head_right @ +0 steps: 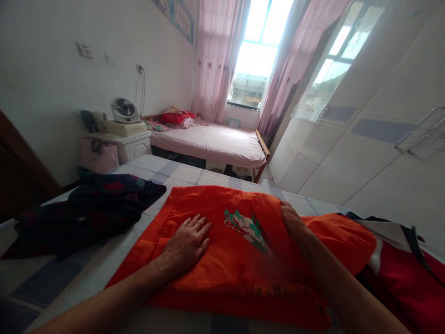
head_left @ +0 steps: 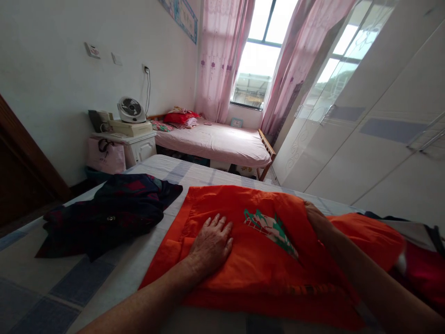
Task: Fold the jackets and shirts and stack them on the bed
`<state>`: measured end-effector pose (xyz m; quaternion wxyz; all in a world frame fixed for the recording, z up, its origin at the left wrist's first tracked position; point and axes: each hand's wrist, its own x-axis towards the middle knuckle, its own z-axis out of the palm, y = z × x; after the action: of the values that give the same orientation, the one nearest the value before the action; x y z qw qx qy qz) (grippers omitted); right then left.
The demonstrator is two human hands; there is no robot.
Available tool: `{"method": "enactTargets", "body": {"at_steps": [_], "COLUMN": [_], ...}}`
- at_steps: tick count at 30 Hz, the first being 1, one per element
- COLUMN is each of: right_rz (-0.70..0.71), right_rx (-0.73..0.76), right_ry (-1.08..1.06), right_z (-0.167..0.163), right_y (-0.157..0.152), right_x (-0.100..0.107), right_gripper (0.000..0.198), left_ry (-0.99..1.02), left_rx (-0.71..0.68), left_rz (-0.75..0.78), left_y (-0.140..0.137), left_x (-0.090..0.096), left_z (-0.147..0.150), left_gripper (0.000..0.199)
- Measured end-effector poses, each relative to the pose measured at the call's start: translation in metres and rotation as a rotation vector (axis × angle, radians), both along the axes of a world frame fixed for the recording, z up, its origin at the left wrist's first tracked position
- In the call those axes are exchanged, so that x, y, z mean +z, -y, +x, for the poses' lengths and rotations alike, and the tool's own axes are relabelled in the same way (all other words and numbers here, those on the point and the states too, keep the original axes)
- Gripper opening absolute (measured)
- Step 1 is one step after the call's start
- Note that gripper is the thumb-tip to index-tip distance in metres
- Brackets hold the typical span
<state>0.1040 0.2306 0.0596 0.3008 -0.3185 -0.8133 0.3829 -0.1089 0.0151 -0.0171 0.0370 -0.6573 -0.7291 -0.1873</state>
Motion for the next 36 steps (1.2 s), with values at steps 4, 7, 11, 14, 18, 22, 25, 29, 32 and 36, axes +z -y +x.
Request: {"method": "enactTargets", "body": {"at_steps": [4, 7, 11, 14, 18, 22, 25, 29, 32, 36], "right_rz": [0.371, 0.729, 0.756, 0.757, 0.821, 0.885, 0.911, 0.888, 0.85, 0.823], "right_rx": [-0.023, -0.098, -0.321, -0.34, -0.279, -0.171, -0.113, -0.111, -0.118, -0.156], "right_ry": [0.113, 0.266, 0.436, 0.455, 0.391, 0.472, 0.58, 0.702, 0.722, 0.678], "right_z": [-0.009, -0.011, 0.002, 0.026, 0.07, 0.121, 0.157, 0.185, 0.184, 0.169], "right_y": [-0.008, -0.027, -0.048, -0.032, 0.028, 0.082, 0.103, 0.109, 0.107, 0.102], "right_x": [0.021, 0.024, 0.01, -0.004, -0.024, -0.041, -0.053, -0.071, -0.081, -0.079], "right_gripper": [0.04, 0.047, 0.049, 0.041, 0.036, 0.043, 0.057, 0.073, 0.064, 0.046], "left_ry": [0.005, 0.001, -0.002, -0.007, -0.033, -0.045, -0.075, -0.216, -0.319, -0.417], "left_rx": [0.004, 0.005, 0.009, 0.013, -0.006, -0.053, -0.216, -0.442, -0.369, -0.282], "left_rz": [0.021, 0.017, -0.013, -0.024, 0.001, 0.039, 0.019, -0.063, -0.065, -0.033], "left_y": [0.0, -0.001, -0.001, -0.001, -0.003, 0.004, 0.03, 0.086, 0.114, 0.116], "left_x": [0.0, -0.002, -0.004, -0.004, -0.002, 0.011, 0.024, 0.028, 0.02, 0.012], "left_z": [-0.001, -0.001, -0.001, -0.001, -0.002, -0.002, -0.004, -0.014, -0.028, -0.044], "left_gripper": [0.044, 0.045, 0.048, 0.048, 0.047, 0.042, 0.043, 0.065, 0.08, 0.065]}}
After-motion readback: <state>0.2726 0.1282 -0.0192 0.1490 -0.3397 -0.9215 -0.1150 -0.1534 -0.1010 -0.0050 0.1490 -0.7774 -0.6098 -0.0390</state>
